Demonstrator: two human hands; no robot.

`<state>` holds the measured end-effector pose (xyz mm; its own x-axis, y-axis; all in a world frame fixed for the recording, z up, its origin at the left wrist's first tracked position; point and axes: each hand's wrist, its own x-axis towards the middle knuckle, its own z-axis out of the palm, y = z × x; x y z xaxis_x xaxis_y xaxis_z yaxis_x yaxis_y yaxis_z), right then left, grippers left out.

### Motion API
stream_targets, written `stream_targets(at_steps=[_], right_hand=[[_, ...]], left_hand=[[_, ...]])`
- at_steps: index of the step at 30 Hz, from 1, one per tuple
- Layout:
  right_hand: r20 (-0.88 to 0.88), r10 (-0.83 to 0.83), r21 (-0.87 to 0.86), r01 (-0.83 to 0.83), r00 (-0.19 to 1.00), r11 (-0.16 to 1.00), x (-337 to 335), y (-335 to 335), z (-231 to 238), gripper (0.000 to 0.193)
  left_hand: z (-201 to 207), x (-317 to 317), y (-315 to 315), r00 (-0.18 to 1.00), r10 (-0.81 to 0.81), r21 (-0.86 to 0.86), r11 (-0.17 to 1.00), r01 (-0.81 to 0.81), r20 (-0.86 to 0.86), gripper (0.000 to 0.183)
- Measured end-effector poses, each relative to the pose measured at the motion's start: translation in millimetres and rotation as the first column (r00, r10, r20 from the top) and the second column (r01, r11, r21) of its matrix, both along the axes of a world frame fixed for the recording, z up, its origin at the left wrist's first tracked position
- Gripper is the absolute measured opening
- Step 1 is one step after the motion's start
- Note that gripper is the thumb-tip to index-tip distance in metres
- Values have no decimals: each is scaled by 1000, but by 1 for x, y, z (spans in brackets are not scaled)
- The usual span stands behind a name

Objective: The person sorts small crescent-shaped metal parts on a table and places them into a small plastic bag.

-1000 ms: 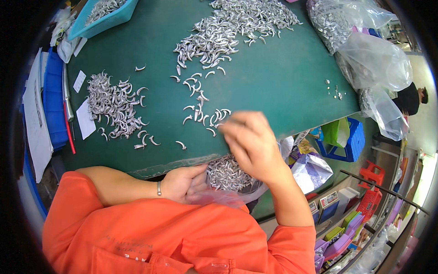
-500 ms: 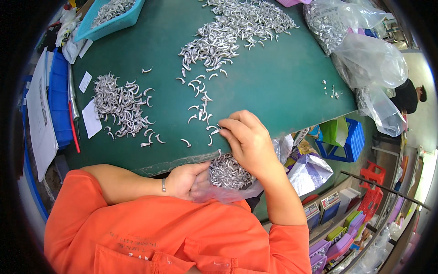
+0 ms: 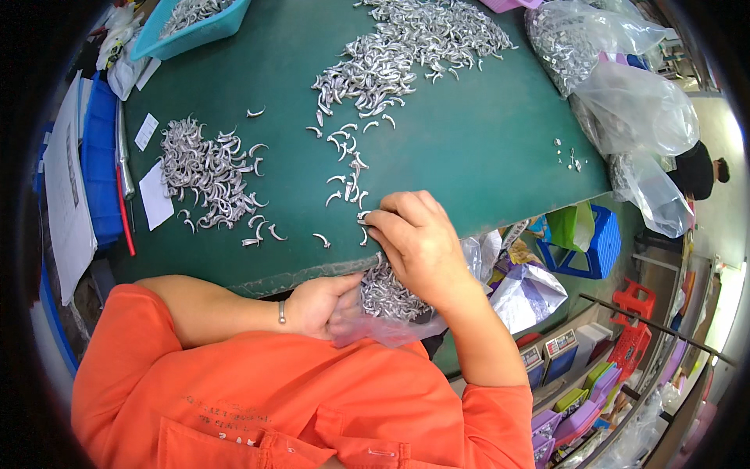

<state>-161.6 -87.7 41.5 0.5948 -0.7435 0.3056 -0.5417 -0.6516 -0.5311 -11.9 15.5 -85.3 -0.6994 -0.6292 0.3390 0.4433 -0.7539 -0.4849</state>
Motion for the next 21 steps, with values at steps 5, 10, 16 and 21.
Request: stream_targets(at_steps=[5,10,16,21], right_hand=[[1,-89,76,89,996,993,-31,1,3,15],[79,-325,144,312,942,939,-39,-3,7,18],[-30,-198,15,199,980,980,-19,-9,-9,20],[67,-354,140,343,933,929,-24,-1,-11,13]], left_hand=[[35,11,-7,992,-34,56,998,27,125,30],[34,7,-7,995,-24,78,996,31,-96,32],[77,10,-20,190,-471,442,879,177,861,33],[64,-3,-7,217,-305,300,952,60,927,40]])
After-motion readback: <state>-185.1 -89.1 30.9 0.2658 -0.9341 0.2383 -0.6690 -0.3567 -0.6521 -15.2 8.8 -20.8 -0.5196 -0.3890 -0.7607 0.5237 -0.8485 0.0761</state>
